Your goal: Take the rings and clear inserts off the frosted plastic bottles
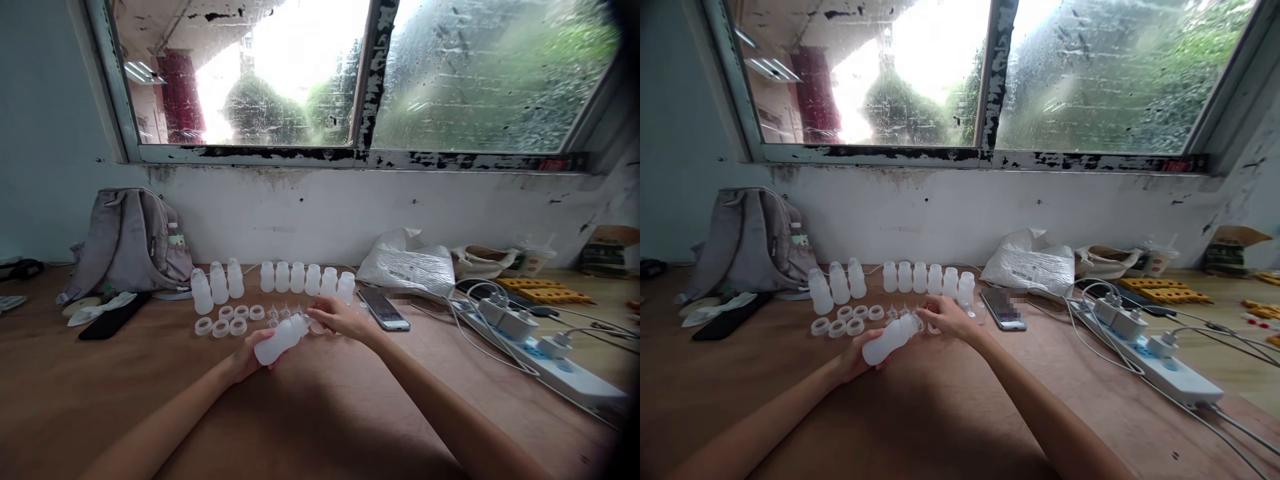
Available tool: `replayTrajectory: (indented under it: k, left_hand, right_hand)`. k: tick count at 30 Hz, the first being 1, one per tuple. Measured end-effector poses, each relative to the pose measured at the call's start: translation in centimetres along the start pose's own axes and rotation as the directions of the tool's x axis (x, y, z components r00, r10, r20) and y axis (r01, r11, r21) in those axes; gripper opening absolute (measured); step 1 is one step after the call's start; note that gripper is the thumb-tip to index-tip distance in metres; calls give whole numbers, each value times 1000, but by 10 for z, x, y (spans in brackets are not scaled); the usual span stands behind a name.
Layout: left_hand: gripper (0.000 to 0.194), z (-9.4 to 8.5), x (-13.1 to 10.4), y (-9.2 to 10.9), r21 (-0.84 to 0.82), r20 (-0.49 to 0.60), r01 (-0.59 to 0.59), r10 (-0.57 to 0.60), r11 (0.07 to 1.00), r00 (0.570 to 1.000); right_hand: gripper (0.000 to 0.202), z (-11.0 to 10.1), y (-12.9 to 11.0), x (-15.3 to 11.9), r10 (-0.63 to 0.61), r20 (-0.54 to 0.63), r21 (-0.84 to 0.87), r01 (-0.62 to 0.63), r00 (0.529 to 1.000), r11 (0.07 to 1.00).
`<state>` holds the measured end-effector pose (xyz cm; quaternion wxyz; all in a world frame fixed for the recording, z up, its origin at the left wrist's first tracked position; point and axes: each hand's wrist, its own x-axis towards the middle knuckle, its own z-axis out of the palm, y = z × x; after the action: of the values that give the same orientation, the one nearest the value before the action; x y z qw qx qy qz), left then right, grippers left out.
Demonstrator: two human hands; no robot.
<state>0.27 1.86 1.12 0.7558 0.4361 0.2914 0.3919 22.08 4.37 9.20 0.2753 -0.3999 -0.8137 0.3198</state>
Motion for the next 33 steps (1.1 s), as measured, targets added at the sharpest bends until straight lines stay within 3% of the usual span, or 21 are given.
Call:
replayTrajectory:
  k: [3, 8, 12, 15, 19, 24, 28, 33]
  left_hand:
    - [38, -1, 1, -1, -7, -8, 6, -6, 1000, 1000]
    - [39, -1, 1, 0, -15, -20, -6, 5, 1000, 1000]
    - [42, 3, -3, 2, -76, 6, 26, -26, 997, 1000]
    - [44, 8, -7, 3, -107, 76, 47, -39, 993, 996]
    - [38, 17, -10, 3, -38, 113, -41, 45, 998, 993]
    - [31, 34, -14, 3, 4, 49, -132, 132, 991, 990]
    - [33, 40, -17, 0, 26, 40, -157, 156, 987, 987]
    - [35, 40, -15, -3, 176, -8, -227, 232, 958, 973]
  right_hand:
    - [33, -2, 0, 0, 6, 45, 6, -6, 999, 1000]
    - [40, 3, 7, 3, -26, -15, -1, 26, 1000, 1000]
    - [31, 6, 5, 1, 26, 5, 223, -26, 1000, 975]
    - [46, 9, 0, -1, -26, 120, 402, -25, 992, 915]
    - [43, 18, -4, -2, -9, 94, 513, -41, 996, 858]
    - [37, 23, -8, -4, -4, -33, 503, 21, 999, 864]
    - [33, 23, -11, -6, -39, -34, 481, 50, 999, 876]
    - [35, 26, -7, -6, -68, -53, 386, 83, 996, 919]
